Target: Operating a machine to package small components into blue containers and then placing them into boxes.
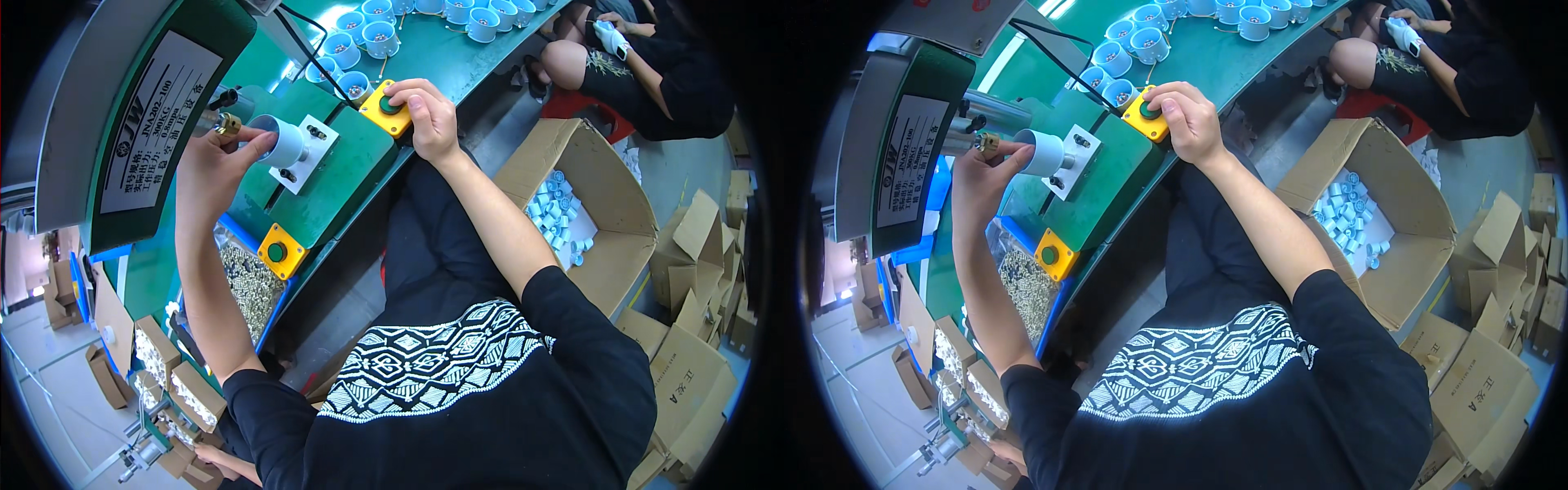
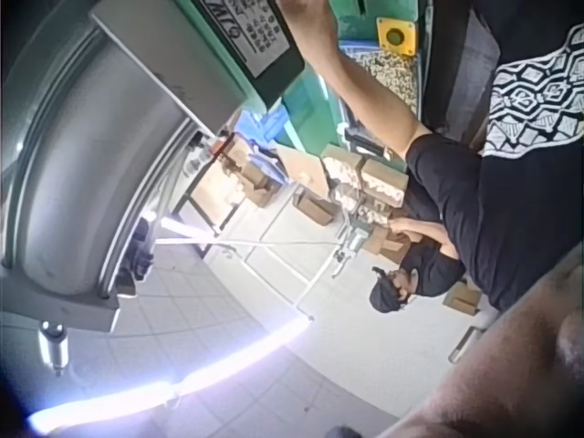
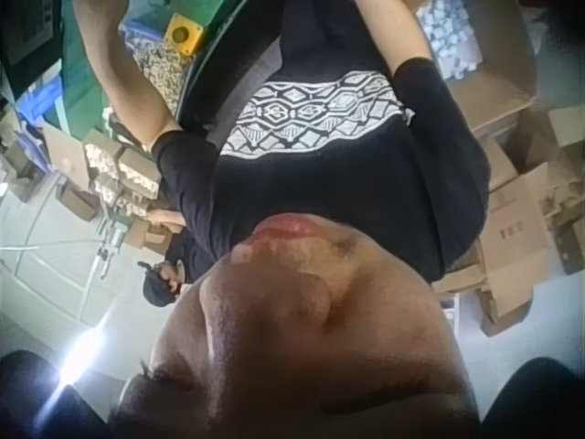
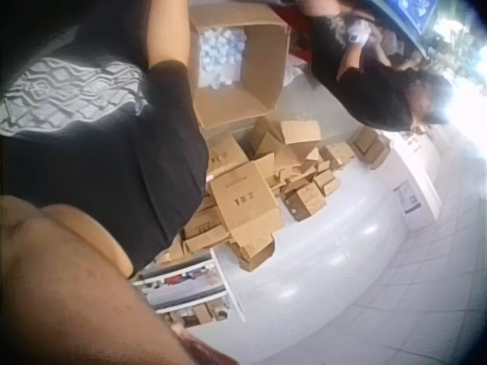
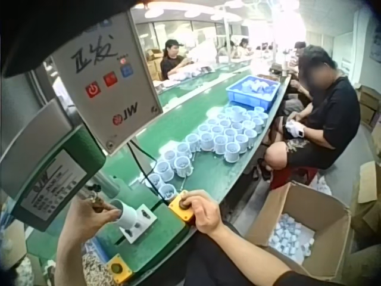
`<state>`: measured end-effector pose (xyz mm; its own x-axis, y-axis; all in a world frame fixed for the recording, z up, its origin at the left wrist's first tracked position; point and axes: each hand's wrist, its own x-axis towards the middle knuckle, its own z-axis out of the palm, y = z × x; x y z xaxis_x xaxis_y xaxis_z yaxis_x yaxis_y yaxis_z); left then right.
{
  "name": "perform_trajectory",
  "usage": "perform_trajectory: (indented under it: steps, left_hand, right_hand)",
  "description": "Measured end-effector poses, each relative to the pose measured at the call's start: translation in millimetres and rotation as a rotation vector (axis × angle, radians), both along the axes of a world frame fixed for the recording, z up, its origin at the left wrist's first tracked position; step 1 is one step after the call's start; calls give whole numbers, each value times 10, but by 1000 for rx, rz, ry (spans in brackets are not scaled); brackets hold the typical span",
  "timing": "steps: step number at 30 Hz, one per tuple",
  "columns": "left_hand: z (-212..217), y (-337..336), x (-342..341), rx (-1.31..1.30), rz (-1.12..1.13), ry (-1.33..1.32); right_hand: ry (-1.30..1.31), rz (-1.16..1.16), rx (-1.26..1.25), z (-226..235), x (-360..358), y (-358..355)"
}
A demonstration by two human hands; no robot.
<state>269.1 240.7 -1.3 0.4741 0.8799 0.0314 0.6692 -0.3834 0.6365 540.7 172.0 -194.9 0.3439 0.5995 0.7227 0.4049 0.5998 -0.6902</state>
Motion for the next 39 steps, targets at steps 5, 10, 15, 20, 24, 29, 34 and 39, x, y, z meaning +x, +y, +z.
perform_trajectory:
  steps: [5,10,15,20,24,29,34,39]
  left_hand:
    - [29,-10,4,34,-28,36]
    - [35,-115,-92,134,-37,2]
    - [-796,-774,-785,372,161,-302]
    - [-1288,-1465,-843,619,391,38]
    - [-1187,-1378,-770,788,311,224]
    - [-1161,-1487,-822,724,127,265]
    - [-1055,-1420,-866,483,121,32]
    - [-1094,-1371,-1081,379,395,-56]
  right_hand:
    - [-6,-2,4,5,0,-1]
    - [-7,10,15,26,-18,-8]
    - [-72,-56,13,-8,69,-75]
    - [-145,13,106,0,-88,85]
    - [153,54,318,-167,30,222]
    - [-81,-49,-60,231,-113,-6]
    - [47,34,15,167,-101,-55]
    - [-77,-18,27,176,-89,-63]
